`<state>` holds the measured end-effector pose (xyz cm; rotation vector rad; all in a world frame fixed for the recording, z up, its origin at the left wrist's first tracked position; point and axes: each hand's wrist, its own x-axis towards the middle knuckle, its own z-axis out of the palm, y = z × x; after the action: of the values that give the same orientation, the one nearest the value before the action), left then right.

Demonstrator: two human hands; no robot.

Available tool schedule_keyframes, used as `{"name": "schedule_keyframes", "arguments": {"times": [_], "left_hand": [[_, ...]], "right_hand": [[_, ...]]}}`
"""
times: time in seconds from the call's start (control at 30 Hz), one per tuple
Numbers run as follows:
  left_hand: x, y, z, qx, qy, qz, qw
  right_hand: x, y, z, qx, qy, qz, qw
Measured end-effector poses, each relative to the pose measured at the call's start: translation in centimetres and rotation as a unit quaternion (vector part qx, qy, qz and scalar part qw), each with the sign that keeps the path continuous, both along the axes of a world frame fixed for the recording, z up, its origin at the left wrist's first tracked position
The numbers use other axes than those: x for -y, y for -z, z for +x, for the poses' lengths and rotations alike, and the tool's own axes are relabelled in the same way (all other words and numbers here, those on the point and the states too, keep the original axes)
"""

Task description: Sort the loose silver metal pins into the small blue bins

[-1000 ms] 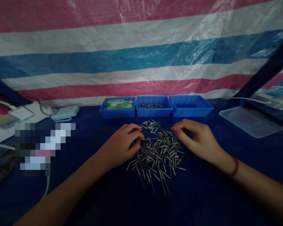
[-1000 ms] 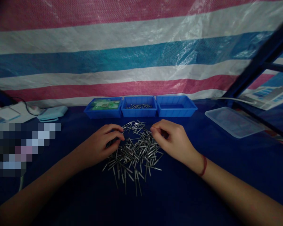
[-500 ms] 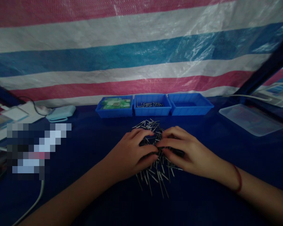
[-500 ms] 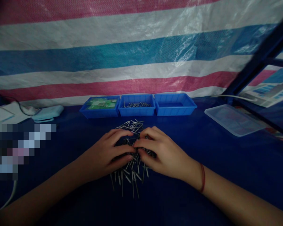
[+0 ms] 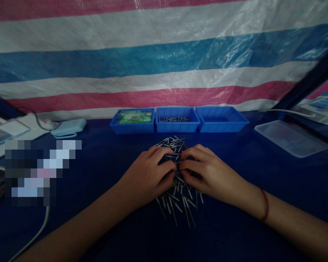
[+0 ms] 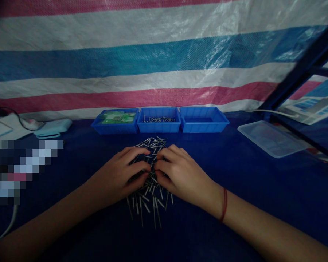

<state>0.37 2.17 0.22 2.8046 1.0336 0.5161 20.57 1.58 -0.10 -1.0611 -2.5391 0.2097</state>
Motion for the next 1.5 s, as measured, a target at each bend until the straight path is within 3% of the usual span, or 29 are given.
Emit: {"name": "schedule_keyframes", "arguments": {"times": [0.3, 0.57, 0.73, 0.83, 1.07, 1.3, 1.5], "left_hand": [[0.1, 0.3, 0.1, 0.002, -0.021, -0.018, 1.000], [0.1, 0.3, 0.1, 0.003, -0.028, -0.033, 0.999], [0.2, 0.6, 0.0, 0.010, -0.040, -0.018, 0.999], [0.3, 0.8, -0.1, 0.036, -0.054, 0.010, 0.998], [1.1, 0.3, 0.7, 0.199, -0.064, -0.007, 0.978], [1.7, -0.1, 1.2, 0.241, -0.063, 0.017, 0.968], [1.7, -0.2, 1.1, 0.236, -0.061, 0.071, 0.967]], "right_hand": [[0.0, -0.4, -0.4, 0.025, 0.015, 0.014, 0.999], [-0.1, -0.4, -0.4, 0.041, 0.032, -0.033, 0.998], [0.3, -0.7, -0.1, 0.054, 0.018, 0.008, 0.998], [0.7, -0.9, 0.2, 0.012, 0.025, 0.018, 0.999], [1.8, -1.4, -0.1, -0.246, 0.061, -0.089, 0.963], [2.4, -0.8, -0.6, -0.297, 0.066, -0.147, 0.941], [2.3, -1.1, -0.8, -0.339, 0.057, -0.299, 0.890]]}}
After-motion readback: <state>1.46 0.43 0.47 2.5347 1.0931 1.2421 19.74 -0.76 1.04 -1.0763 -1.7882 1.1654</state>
